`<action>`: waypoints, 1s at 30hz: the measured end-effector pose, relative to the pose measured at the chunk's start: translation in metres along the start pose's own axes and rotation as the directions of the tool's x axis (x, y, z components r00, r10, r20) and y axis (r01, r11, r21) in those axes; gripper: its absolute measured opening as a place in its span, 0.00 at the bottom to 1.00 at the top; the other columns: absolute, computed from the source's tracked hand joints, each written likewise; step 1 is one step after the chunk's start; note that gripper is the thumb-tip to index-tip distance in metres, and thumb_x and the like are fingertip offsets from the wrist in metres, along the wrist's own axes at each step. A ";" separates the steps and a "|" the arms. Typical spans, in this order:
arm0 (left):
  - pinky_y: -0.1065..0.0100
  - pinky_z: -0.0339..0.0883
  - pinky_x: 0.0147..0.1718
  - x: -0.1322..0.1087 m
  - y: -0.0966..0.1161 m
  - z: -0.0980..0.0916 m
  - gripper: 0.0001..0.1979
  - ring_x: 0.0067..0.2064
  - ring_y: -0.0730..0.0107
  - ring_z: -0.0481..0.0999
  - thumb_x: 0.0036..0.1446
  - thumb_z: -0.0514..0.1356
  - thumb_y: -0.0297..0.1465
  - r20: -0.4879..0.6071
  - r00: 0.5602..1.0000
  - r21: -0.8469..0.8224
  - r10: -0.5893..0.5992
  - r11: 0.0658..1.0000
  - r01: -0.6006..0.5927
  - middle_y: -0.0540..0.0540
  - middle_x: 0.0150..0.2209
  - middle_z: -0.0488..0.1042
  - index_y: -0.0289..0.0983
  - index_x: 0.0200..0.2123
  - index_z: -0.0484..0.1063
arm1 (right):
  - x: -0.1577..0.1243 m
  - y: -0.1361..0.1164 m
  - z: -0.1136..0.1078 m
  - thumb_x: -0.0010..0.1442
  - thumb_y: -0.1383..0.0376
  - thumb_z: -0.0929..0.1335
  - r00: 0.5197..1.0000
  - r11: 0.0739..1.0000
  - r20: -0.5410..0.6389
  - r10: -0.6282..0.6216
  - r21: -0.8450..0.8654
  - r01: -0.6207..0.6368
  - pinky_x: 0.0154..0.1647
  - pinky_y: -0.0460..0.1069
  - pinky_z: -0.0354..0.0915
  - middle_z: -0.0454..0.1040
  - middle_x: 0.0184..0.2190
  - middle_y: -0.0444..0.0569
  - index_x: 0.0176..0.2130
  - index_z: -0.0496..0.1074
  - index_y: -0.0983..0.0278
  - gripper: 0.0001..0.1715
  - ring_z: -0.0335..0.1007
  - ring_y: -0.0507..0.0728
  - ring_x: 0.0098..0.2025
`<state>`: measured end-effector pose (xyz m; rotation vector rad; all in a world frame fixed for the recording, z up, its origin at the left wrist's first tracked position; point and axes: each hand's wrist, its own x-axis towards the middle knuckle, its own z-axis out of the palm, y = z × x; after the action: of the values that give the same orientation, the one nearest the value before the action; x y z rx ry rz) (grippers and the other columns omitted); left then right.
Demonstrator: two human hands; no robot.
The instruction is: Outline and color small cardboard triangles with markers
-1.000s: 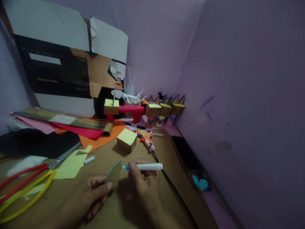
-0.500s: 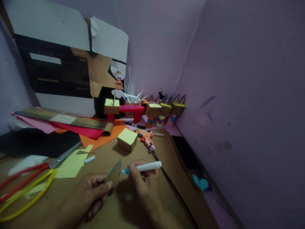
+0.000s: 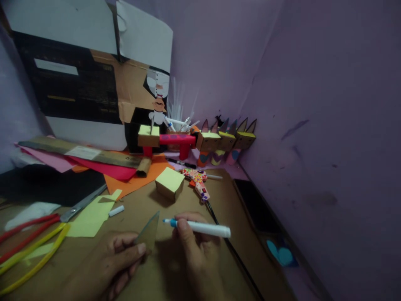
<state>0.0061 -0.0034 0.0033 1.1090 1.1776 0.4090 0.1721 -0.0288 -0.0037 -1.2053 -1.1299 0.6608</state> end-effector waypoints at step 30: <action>0.79 0.43 0.09 -0.002 0.000 0.000 0.19 0.09 0.84 0.50 0.45 0.54 0.46 0.005 0.999 0.047 0.052 0.998 -0.052 0.58 0.08 0.55 0.36 0.17 0.59 | -0.002 -0.003 0.006 0.53 0.61 0.67 0.995 0.996 0.043 0.085 0.000 -0.085 0.25 0.46 0.65 0.73 0.23 0.47 0.32 0.73 0.65 0.10 0.70 0.54 0.26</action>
<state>0.0055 -0.0046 0.0047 1.1825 1.1619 0.4205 0.1658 -0.0288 -0.0016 -1.2480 -1.1181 0.7554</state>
